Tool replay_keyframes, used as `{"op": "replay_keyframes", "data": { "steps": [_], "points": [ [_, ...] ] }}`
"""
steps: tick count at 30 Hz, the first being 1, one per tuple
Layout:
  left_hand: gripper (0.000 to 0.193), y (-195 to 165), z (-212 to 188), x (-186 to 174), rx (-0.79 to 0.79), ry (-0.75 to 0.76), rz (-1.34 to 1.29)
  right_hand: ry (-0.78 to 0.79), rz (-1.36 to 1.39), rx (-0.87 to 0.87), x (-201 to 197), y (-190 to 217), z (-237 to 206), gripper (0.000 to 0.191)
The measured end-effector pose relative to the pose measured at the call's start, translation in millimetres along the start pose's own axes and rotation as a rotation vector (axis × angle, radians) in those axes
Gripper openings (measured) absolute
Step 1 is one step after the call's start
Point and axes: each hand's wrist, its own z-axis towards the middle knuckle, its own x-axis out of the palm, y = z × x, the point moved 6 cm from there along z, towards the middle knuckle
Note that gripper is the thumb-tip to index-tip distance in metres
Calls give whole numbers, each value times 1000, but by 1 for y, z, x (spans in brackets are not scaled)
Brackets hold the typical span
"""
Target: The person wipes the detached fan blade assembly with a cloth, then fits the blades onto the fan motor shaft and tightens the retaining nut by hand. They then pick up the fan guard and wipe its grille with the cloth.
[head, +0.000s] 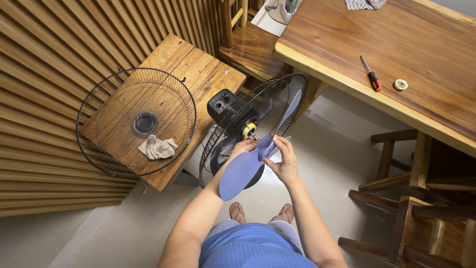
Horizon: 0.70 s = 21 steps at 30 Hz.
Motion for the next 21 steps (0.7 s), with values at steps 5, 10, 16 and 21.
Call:
{"op": "replay_keyframes", "data": {
  "steps": [5,10,16,21],
  "points": [
    [25,-3,5,0,35,5,38,-23,50,33,0,-2,-2,78],
    [23,-2,2,0,62,31,-32,-9,56,49,3,-2,-3,82],
    [24,-3,6,7,105,-38,7,-81,7,40,0,4,-10,82],
    [20,-4,6,4,72,-69,47,-63,47,78,2,5,-14,81]
  ]
}}
